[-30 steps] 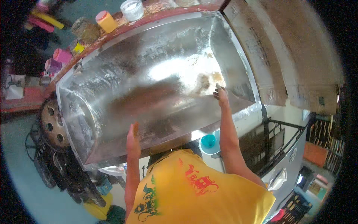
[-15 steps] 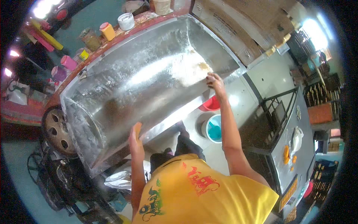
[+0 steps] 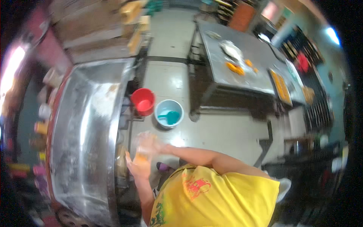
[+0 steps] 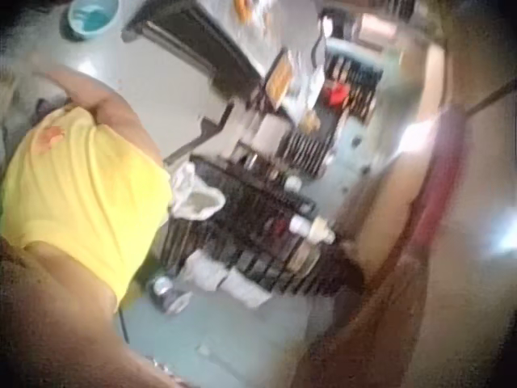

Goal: The recorder is preparing and glazing bread or pastries on a stainless steel table in a bakery.

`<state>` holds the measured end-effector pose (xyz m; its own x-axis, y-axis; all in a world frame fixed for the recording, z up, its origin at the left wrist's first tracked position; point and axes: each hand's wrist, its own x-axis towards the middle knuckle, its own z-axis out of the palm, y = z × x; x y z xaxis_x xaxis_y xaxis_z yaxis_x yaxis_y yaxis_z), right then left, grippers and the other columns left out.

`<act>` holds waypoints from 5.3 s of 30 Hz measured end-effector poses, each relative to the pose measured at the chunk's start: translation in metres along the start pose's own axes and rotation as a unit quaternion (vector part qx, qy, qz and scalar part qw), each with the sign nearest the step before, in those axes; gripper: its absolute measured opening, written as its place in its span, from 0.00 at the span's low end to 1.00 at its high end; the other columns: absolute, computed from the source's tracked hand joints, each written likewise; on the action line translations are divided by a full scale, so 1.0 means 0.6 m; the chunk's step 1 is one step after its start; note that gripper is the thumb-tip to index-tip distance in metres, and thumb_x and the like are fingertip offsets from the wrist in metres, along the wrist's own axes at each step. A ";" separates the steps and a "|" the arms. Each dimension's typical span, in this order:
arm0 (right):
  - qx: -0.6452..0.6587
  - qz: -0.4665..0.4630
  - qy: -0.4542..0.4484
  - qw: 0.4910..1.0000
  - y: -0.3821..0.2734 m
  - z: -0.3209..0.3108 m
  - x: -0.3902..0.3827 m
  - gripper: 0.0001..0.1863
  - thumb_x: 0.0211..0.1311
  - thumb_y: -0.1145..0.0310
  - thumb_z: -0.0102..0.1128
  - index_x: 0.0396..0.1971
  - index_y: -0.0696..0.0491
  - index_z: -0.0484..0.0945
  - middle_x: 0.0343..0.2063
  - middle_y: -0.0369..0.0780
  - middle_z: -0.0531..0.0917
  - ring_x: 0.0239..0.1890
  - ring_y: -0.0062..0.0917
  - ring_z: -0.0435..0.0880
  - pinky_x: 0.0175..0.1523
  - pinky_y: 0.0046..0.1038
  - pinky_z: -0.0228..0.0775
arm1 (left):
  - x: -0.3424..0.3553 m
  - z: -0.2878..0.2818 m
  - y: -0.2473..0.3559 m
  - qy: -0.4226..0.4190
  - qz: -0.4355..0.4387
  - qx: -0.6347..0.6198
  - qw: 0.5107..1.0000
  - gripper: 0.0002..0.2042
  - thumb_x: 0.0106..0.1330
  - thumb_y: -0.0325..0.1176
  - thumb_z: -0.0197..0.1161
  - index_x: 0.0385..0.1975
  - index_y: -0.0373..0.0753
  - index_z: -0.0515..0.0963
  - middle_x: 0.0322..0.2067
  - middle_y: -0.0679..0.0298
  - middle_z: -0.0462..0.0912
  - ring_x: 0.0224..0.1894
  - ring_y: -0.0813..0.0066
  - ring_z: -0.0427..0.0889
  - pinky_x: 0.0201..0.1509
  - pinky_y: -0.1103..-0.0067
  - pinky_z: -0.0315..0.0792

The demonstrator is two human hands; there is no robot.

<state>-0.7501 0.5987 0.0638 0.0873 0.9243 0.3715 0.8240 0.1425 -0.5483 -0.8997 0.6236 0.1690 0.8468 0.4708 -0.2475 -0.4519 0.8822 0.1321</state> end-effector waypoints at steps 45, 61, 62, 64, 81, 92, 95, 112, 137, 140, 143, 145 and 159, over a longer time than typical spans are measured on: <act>-0.044 0.785 0.273 0.554 0.605 -0.824 -1.524 0.35 0.69 0.37 0.50 0.44 0.60 0.83 0.41 0.57 0.85 0.47 0.47 0.85 0.53 0.46 0.73 | 0.761 0.272 -1.419 -0.081 -0.411 0.383 0.823 0.26 0.78 0.51 0.49 0.67 0.41 0.66 0.59 0.55 0.74 0.58 0.60 0.75 0.66 0.61 0.68; -0.132 0.591 0.688 0.400 0.976 -1.652 -1.967 0.28 0.69 0.53 0.63 0.59 0.59 0.73 0.49 0.48 0.81 0.50 0.39 0.80 0.58 0.38 0.71 | 0.733 0.200 -1.806 -0.079 0.196 0.814 0.541 0.22 0.75 0.37 0.59 0.62 0.29 0.71 0.54 0.48 0.78 0.58 0.55 0.75 0.66 0.65 0.65; -0.204 0.592 0.669 0.400 1.004 -1.685 -2.047 0.29 0.69 0.53 0.65 0.60 0.58 0.71 0.43 0.43 0.80 0.37 0.30 0.79 0.42 0.31 0.71 | 0.735 0.191 -1.844 -0.069 0.225 0.822 0.518 0.22 0.75 0.38 0.58 0.62 0.29 0.71 0.54 0.47 0.77 0.59 0.53 0.74 0.66 0.63 0.64; -0.238 0.598 0.638 0.422 1.066 -1.703 -2.083 0.30 0.68 0.54 0.66 0.61 0.57 0.70 0.37 0.39 0.79 0.25 0.20 0.77 0.27 0.25 0.70 | 0.731 0.171 -1.877 -0.020 0.238 0.833 0.499 0.23 0.75 0.39 0.57 0.62 0.28 0.71 0.56 0.46 0.76 0.59 0.51 0.74 0.66 0.61 0.64; -0.224 0.667 0.509 0.496 1.154 -1.851 -2.201 0.23 0.56 0.55 0.75 0.38 0.60 0.82 0.34 0.45 0.87 0.36 0.34 0.86 0.45 0.35 0.76 | 0.746 0.185 -1.975 0.099 0.281 0.935 0.191 0.26 0.77 0.51 0.50 0.62 0.36 0.74 0.57 0.48 0.74 0.61 0.48 0.70 0.67 0.56 0.61; -0.289 0.702 0.492 0.426 1.109 -1.906 -2.170 0.19 0.55 0.57 0.72 0.42 0.54 0.84 0.37 0.44 0.88 0.40 0.39 0.87 0.49 0.38 0.76 | 0.750 0.191 -1.978 0.091 0.272 0.939 0.191 0.25 0.77 0.51 0.50 0.60 0.35 0.75 0.56 0.48 0.74 0.60 0.48 0.70 0.66 0.57 0.61; -0.281 0.598 0.591 0.462 1.106 -1.915 -2.101 0.20 0.62 0.53 0.66 0.46 0.53 0.84 0.39 0.46 0.87 0.42 0.42 0.86 0.50 0.40 0.76 | 0.745 0.186 -1.972 0.084 0.281 0.938 0.187 0.25 0.77 0.51 0.50 0.59 0.36 0.75 0.56 0.48 0.74 0.60 0.48 0.70 0.66 0.57 0.61; 0.062 0.524 0.757 0.386 1.075 -1.895 -2.122 0.19 0.76 0.48 0.52 0.41 0.50 0.81 0.32 0.35 0.85 0.25 0.16 0.74 0.24 0.22 0.63 | 0.734 0.196 -1.973 0.076 0.298 0.932 0.189 0.23 0.78 0.48 0.51 0.59 0.36 0.75 0.54 0.47 0.75 0.57 0.47 0.72 0.63 0.56 0.63; -0.149 0.612 0.538 0.560 1.216 -1.812 -1.776 0.25 0.73 0.50 0.53 0.40 0.59 0.83 0.37 0.50 0.87 0.42 0.42 0.87 0.49 0.38 0.76 | 0.746 0.179 -1.959 0.099 0.293 0.925 0.223 0.23 0.75 0.46 0.55 0.61 0.35 0.74 0.57 0.46 0.74 0.62 0.47 0.68 0.69 0.56 0.59; -0.089 0.580 0.557 0.587 1.163 -1.805 -1.767 0.23 0.73 0.52 0.57 0.43 0.60 0.82 0.32 0.44 0.86 0.36 0.32 0.84 0.47 0.36 0.75 | 0.742 0.195 -1.967 0.091 0.282 0.928 0.226 0.23 0.75 0.46 0.55 0.61 0.36 0.74 0.57 0.45 0.73 0.62 0.47 0.68 0.69 0.56 0.58; -0.097 0.628 0.416 0.650 1.168 -1.770 -1.730 0.23 0.73 0.54 0.55 0.44 0.63 0.83 0.35 0.45 0.88 0.39 0.29 0.84 0.46 0.34 0.74 | 0.749 0.190 -1.969 0.099 0.276 0.930 0.223 0.23 0.75 0.46 0.55 0.61 0.36 0.74 0.57 0.45 0.73 0.62 0.47 0.68 0.69 0.56 0.57; -0.083 0.631 0.465 0.615 1.173 -1.787 -1.784 0.23 0.73 0.54 0.54 0.43 0.63 0.82 0.34 0.43 0.87 0.37 0.28 0.84 0.46 0.34 0.74 | 0.741 0.193 -1.967 0.107 0.277 0.928 0.225 0.23 0.75 0.46 0.55 0.61 0.36 0.74 0.57 0.46 0.73 0.62 0.47 0.68 0.69 0.56 0.57; 0.058 0.599 0.540 0.588 1.266 -1.714 -1.652 0.34 0.67 0.40 0.60 0.38 0.64 0.81 0.37 0.58 0.84 0.40 0.50 0.83 0.50 0.49 0.73 | 0.730 0.193 -1.965 0.116 0.276 0.933 0.198 0.23 0.75 0.45 0.54 0.62 0.35 0.74 0.57 0.45 0.73 0.63 0.46 0.68 0.69 0.56 0.58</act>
<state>0.3648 -0.5733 0.0499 0.9227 -0.3695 -0.1094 -0.2301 -0.3004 -0.9257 0.0368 -0.2104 0.0159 0.6795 0.6741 0.2896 0.6172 -0.7386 0.2712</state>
